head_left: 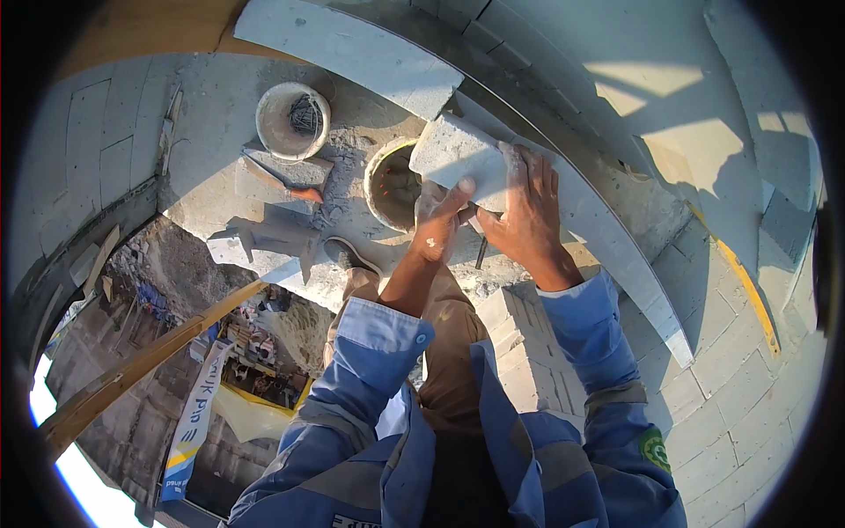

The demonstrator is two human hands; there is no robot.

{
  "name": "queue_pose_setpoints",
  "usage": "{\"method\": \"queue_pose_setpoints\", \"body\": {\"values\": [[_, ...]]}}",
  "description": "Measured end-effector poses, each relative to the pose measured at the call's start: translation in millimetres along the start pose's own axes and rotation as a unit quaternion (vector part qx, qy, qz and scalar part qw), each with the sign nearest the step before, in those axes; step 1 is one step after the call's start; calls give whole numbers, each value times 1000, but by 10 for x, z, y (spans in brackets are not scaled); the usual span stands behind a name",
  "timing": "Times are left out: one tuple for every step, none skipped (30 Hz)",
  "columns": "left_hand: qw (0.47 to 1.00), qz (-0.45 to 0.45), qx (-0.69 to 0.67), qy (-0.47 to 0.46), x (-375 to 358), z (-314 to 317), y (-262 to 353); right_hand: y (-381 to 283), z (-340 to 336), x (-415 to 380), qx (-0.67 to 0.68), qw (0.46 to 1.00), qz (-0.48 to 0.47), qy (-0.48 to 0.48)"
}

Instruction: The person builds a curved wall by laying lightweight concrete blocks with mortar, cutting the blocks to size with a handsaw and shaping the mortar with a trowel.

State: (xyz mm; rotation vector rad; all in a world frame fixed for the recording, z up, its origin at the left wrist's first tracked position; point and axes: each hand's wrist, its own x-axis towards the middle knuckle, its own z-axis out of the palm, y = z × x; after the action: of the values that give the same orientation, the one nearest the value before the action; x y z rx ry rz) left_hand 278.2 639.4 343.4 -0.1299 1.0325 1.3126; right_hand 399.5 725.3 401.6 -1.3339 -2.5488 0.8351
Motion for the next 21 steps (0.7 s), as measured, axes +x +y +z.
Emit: {"method": "queue_pose_setpoints", "body": {"values": [[1000,-3,-22,-13,69,8,4,24,-10,33,-5,1000,8,5],[1000,12,-29,-1,70,97,70,63,-9,81,0,1000,-10,-4],[1000,25,-5,-10,79,198,129,112,-7,125,-4,1000,-8,12],[999,35,19,-22,97,273,159,161,-5,158,-10,1000,-3,29],[998,51,31,-25,157,295,156,215,18,195,-16,999,-7,40],[998,58,25,-21,190,333,177,261,19,237,-17,999,-16,36],[999,51,-1,-18,206,380,209,292,11,269,-31,998,-21,47],[999,41,-27,-15,225,419,224,309,12,290,-44,997,-25,57],[999,32,-31,8,297,380,137,318,23,303,-45,997,-29,53],[999,34,-35,9,300,389,141,332,29,308,-45,997,-33,54],[998,39,-48,8,293,402,140,348,22,303,-45,997,-35,54],[997,44,-60,5,286,420,140,358,11,299,-49,997,-35,53],[997,42,-62,0,302,412,121,361,4,306,-67,995,-45,51],[997,39,-64,3,317,395,110,356,-10,313,-86,994,-54,49],[997,37,-65,5,327,384,94,341,-27,322,-90,993,-53,50],[997,36,-67,2,321,396,105,323,-40,335,-101,993,-51,41],[997,32,-75,1,314,404,112,320,-58,341,-112,992,-48,32],[996,28,-84,2,307,413,114,334,-65,338,-114,992,-48,32],[996,33,-85,12,314,412,99,350,-52,332,-97,994,-40,29],[996,35,-85,14,326,402,89,354,-30,334,-78,996,-33,25],[996,35,-84,6,338,387,77,356,-9,342,-75,996,-35,23]]}}
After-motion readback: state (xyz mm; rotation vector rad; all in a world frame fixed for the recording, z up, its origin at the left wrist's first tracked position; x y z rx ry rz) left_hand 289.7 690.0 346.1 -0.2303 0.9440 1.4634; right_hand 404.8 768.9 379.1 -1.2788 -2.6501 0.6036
